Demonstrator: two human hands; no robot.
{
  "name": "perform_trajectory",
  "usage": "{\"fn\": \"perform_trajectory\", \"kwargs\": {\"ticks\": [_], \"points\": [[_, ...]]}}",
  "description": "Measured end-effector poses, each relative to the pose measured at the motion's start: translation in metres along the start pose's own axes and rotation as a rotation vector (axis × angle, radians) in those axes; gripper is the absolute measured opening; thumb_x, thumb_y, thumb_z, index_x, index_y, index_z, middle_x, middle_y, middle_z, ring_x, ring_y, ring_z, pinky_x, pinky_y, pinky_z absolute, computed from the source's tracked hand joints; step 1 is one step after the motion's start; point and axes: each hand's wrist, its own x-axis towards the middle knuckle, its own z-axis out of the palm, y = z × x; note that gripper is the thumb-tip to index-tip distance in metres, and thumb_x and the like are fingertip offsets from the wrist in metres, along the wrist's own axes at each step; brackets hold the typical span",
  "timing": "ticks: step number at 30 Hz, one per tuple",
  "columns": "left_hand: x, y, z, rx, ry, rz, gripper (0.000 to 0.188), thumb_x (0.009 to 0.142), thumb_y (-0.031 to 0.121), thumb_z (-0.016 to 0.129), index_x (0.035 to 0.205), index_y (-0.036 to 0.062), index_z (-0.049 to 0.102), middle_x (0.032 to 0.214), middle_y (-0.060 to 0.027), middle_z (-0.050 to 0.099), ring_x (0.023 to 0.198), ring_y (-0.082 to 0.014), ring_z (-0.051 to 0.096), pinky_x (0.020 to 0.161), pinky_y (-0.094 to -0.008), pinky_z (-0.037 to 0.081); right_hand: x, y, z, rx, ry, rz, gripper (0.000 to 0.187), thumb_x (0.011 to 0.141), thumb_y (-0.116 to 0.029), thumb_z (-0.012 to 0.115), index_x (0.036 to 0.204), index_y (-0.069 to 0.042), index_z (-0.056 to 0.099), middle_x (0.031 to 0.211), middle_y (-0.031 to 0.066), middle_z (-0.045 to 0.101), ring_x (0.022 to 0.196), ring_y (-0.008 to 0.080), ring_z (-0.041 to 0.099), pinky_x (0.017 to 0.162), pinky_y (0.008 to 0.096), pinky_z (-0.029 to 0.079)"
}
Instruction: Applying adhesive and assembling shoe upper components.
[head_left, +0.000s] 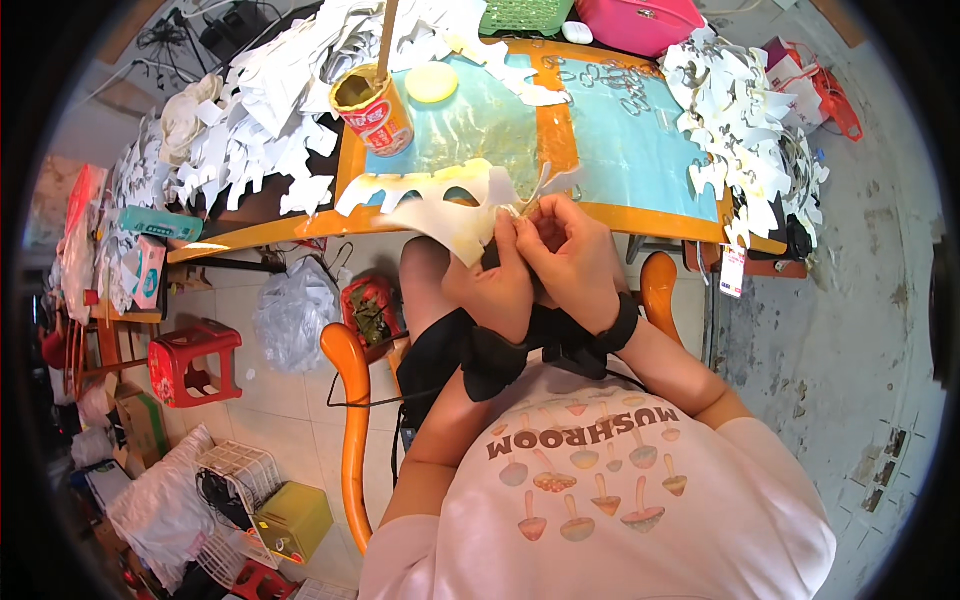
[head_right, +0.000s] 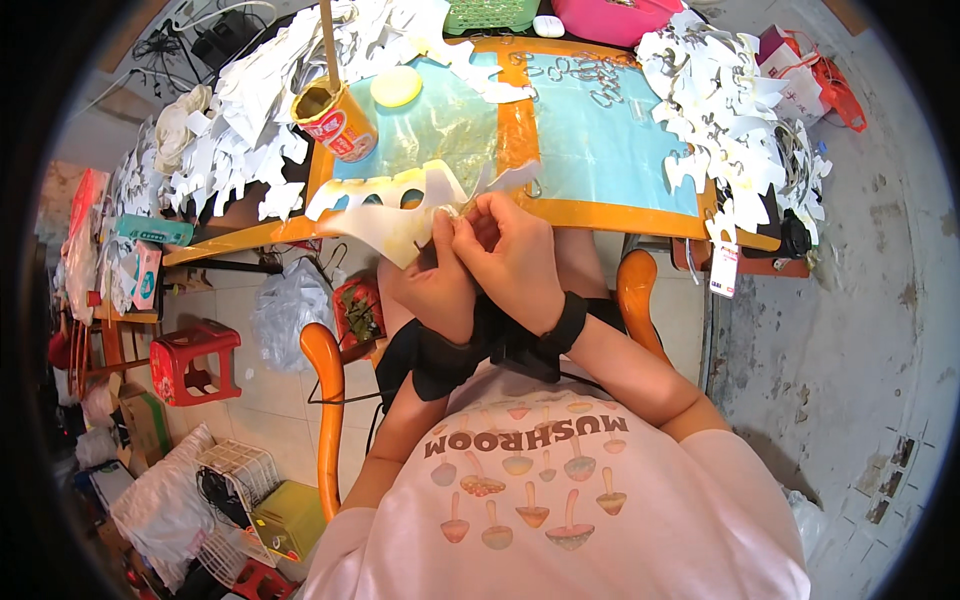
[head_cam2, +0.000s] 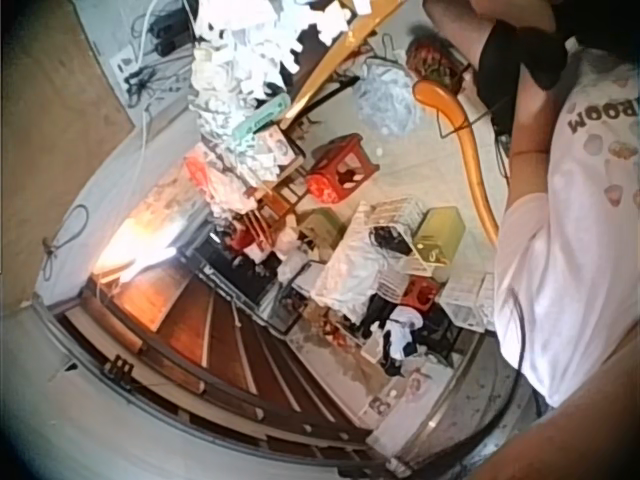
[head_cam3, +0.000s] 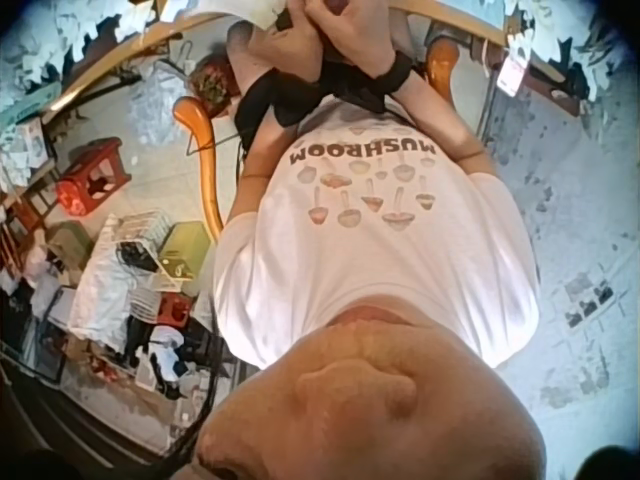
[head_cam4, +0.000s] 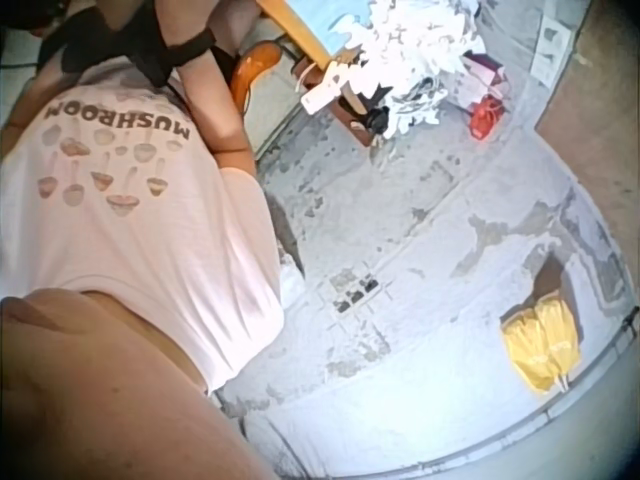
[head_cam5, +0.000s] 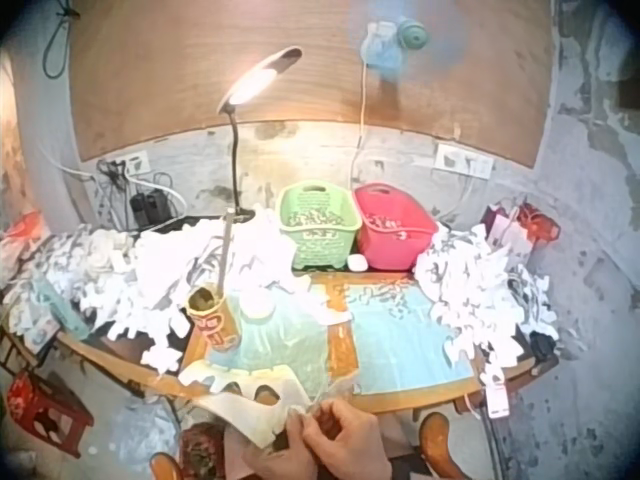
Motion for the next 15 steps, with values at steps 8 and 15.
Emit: {"fn": "perform_trajectory", "kwargs": {"ticks": [8, 15], "points": [[0.017, 0.007, -0.010, -0.177, 0.030, -0.292, 0.012, 0.092, 0.005, 0.066, 0.097, -0.0059, 0.068, 0.088, -0.0045, 0.069, 0.073, -0.0083, 0.059, 0.066, -0.0226, 0.046, 0.011, 0.018, -0.005, -0.044, -0.010, -0.224, 0.017, 0.086, -0.009, 0.070, 0.096, 0.000, 0.060, 0.078, 0.0065, 0.064, 0.065, 0.0112, 0.059, 0.055, 0.0257, 0.048], [0.008, 0.008, -0.002, -0.110, 0.040, -0.128, 0.015, 0.093, 0.004, 0.065, 0.103, -0.0077, 0.066, 0.095, -0.0072, 0.070, 0.083, -0.0112, 0.063, 0.073, -0.0247, 0.050, 0.009, 0.003, 0.005, 0.224, 0.159, -0.080, 0.045, 0.084, -0.002, 0.071, 0.122, -0.004, 0.047, 0.088, 0.0073, 0.069, 0.077, 0.0088, 0.064, 0.060, 0.0221, 0.052]]}}
